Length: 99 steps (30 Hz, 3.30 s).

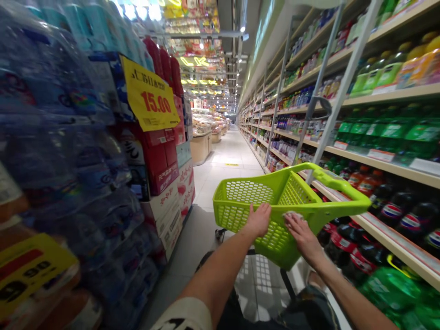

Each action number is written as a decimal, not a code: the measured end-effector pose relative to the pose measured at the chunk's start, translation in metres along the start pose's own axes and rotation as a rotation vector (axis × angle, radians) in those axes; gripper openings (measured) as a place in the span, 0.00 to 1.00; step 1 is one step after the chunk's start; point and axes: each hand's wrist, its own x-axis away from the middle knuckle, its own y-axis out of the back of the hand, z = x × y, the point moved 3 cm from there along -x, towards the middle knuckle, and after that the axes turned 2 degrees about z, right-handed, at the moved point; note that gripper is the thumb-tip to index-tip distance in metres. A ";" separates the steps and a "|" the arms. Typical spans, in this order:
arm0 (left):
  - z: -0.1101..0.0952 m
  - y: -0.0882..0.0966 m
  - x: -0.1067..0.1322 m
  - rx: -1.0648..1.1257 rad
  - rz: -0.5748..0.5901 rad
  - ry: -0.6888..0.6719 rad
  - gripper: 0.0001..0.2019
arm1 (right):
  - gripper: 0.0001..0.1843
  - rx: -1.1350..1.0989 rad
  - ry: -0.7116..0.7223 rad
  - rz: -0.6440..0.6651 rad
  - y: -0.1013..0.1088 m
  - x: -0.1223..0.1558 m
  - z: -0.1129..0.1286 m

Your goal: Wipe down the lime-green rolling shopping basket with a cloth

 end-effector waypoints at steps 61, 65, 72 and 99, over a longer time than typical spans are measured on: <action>0.005 -0.010 0.003 0.095 -0.026 0.061 0.38 | 0.20 0.071 -0.071 -0.121 0.031 0.020 -0.023; 0.010 -0.009 0.004 0.099 -0.030 0.095 0.37 | 0.19 0.162 -0.200 -0.053 0.040 -0.001 -0.025; 0.010 -0.005 0.002 0.062 -0.022 0.099 0.36 | 0.20 0.156 -0.097 0.020 0.045 -0.027 -0.048; -0.022 -0.001 0.046 2.269 -0.015 0.265 0.12 | 0.23 -0.695 -0.665 -0.214 0.045 -0.084 0.055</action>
